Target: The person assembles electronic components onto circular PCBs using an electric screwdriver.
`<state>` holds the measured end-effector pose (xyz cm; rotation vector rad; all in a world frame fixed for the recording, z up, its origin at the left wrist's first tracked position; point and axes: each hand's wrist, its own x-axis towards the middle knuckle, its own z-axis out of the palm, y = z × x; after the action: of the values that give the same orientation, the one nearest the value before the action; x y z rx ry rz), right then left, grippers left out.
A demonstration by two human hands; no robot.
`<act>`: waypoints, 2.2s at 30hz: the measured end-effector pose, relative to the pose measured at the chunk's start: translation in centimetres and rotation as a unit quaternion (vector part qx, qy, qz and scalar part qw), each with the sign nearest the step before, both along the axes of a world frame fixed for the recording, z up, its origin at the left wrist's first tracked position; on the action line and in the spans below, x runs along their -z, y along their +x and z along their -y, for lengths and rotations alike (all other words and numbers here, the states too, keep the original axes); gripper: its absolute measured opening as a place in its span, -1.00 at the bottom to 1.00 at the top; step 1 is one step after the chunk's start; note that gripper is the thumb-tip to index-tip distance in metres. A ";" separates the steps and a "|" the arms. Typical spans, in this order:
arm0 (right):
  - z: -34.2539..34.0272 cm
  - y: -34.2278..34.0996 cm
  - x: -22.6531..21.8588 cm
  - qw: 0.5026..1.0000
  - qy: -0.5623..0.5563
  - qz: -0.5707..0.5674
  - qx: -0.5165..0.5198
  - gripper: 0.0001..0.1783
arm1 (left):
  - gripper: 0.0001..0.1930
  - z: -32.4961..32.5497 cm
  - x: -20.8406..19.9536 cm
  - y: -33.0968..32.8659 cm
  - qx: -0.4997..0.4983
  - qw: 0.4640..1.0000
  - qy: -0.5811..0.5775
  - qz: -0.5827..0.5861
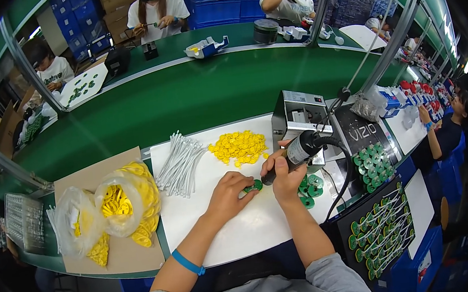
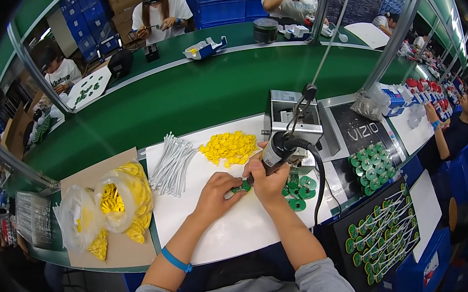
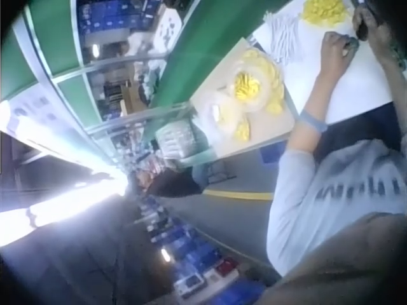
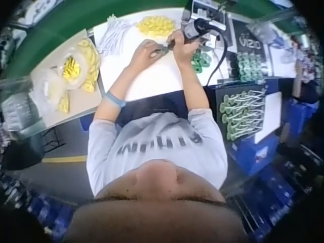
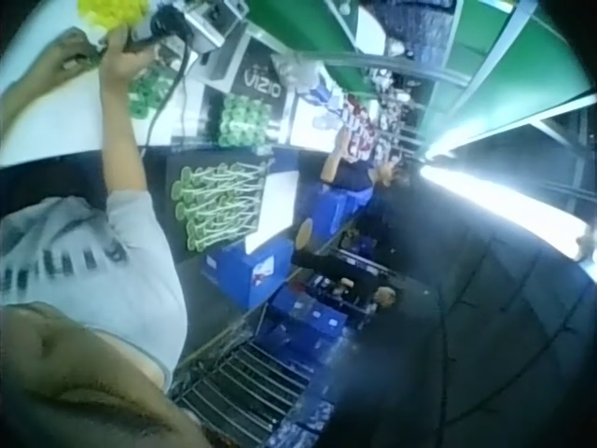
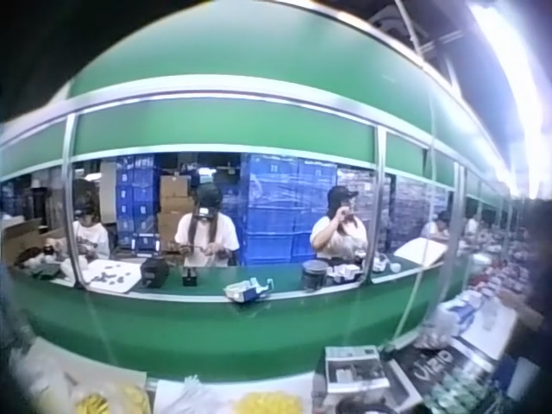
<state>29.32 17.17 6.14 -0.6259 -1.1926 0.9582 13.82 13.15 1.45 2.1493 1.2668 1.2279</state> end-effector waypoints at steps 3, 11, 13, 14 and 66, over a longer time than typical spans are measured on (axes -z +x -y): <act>-0.1 0.2 0.2 1.000 -0.013 0.009 -0.011 -0.58 | -0.73 0.0 -0.1 0.2 0.002 1.000 0.001 -0.002; 0.2 0.6 0.5 0.994 -0.040 0.073 -0.074 -0.68 | -0.74 0.4 -0.6 0.6 0.003 1.000 -0.009 -0.003; 0.3 0.6 0.3 0.994 -0.057 0.048 -0.079 -0.68 | -0.74 0.6 -0.8 0.8 0.003 1.000 -0.008 -0.002; 0.4 0.6 0.1 0.994 -0.056 0.047 -0.077 -0.68 | -0.74 0.7 -1.0 0.8 0.001 1.000 -0.010 -0.001; 2.1 -8.1 -0.7 0.998 -0.022 -0.015 -0.056 -0.55 | -0.40 2.1 -0.4 -5.0 -0.022 0.992 -0.122 0.019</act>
<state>21.22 15.09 6.87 -0.5826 -1.1910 1.0872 8.83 11.02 1.88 1.9262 1.3783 1.0639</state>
